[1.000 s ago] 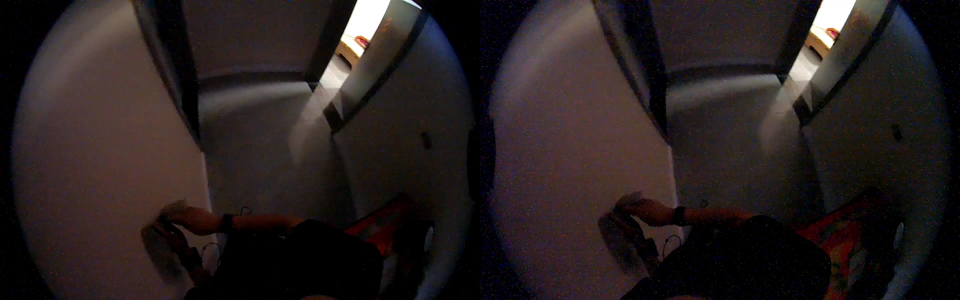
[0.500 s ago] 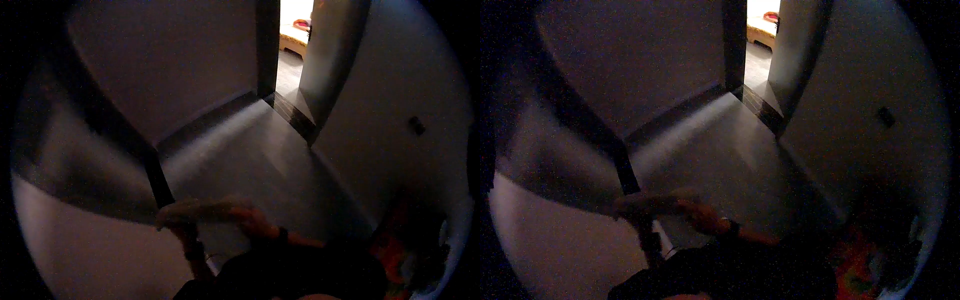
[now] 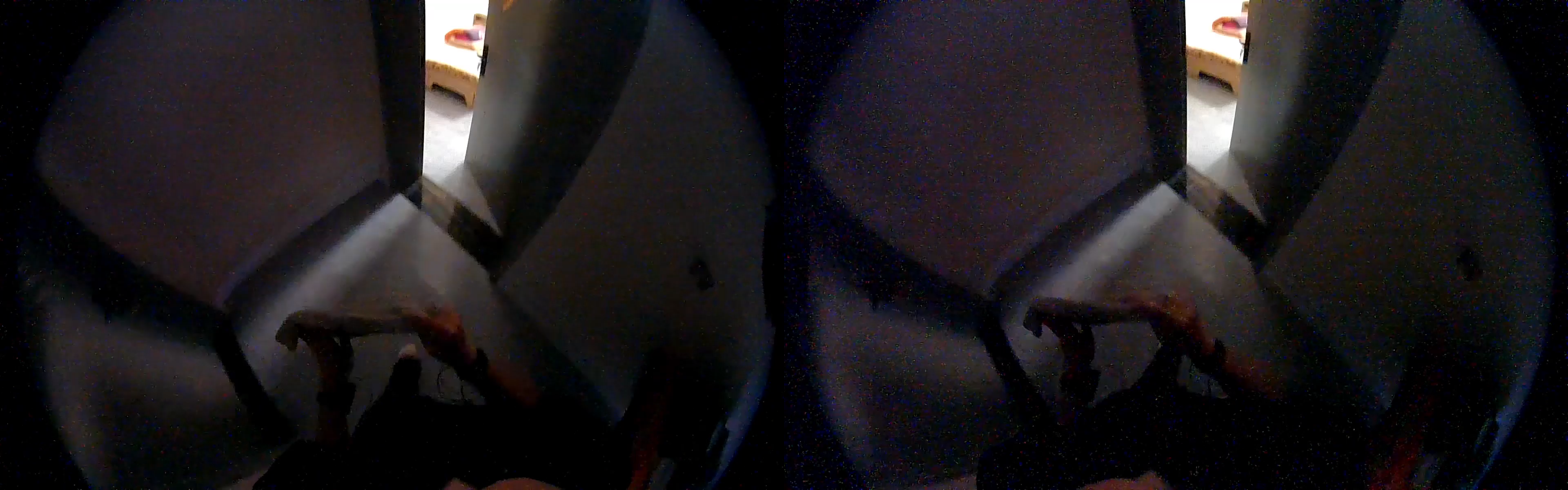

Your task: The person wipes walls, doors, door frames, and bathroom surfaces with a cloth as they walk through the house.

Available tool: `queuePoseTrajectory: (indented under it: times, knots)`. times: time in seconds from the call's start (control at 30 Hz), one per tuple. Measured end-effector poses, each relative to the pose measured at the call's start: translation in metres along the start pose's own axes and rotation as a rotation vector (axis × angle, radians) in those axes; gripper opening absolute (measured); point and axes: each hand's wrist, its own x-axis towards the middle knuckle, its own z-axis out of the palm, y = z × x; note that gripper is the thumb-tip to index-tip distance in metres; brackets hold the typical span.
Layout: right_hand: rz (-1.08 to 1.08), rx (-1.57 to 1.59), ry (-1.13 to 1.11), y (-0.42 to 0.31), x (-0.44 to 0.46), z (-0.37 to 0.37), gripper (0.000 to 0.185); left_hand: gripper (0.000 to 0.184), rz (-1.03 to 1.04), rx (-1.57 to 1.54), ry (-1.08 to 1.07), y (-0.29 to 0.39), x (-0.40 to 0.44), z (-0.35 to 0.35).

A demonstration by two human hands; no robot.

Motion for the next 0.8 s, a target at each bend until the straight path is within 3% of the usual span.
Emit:
queuePoseTrajectory:
  times: [0.07, 0.1, 0.2, 0.33, 0.4, 0.5, 0.57, 0.67, 0.7, 0.77, 0.8]
  knots:
    - [0.021, 0.112, 0.059, 0.039, 0.034, -0.024, 0.032, 0.039, -0.116, -0.349, -0.175, 0.023, 0.033, 0.041]
    - [0.073, 0.242, 0.147, 0.054, 0.038, -0.028, 0.036, 0.039, -0.132, -0.363, -0.179, 0.023, 0.05, 0.071]
    - [0.27, 0.16, 0.01, 0.112, 0.062, -0.059, 0.039, 0.031, -0.132, -0.33, -0.555, 0.042, 0.126, 0.139]
    - [0.264, 0.068, 0.0, 0.177, 0.102, -0.103, 0.045, 0.031, 0.307, -0.175, -0.124, 0.149, 0.235, 0.177]
    - [0.394, 0.095, -0.048, 0.19, 0.116, -0.133, 0.052, 0.031, 0.428, -0.144, -0.028, 0.201, 0.288, 0.176]
    - [0.443, 0.112, 0.031, 0.227, 0.154, -0.145, 0.054, 0.035, 0.341, -0.326, -0.113, 0.233, 0.346, 0.206]
    - [0.432, 0.074, 0.062, 0.268, 0.185, -0.157, 0.055, 0.043, 0.273, -0.432, -0.281, 0.242, 0.383, 0.231]
    - [0.403, 0.059, 0.082, 0.315, 0.227, -0.136, 0.058, 0.05, 0.276, -0.249, -0.368, 0.212, 0.413, 0.246]
    - [0.371, 0.064, 0.062, 0.338, 0.247, -0.135, 0.06, 0.05, 0.277, -0.229, -0.376, 0.211, 0.427, 0.253]
    - [0.348, 0.071, 0.041, 0.412, 0.254, -0.094, 0.063, 0.052, 0.242, -0.188, -0.157, 0.173, 0.416, 0.338]
    - [0.34, 0.079, 0.013, 0.435, 0.272, -0.094, 0.066, 0.052, 0.235, -0.176, -0.169, 0.157, 0.422, 0.361]
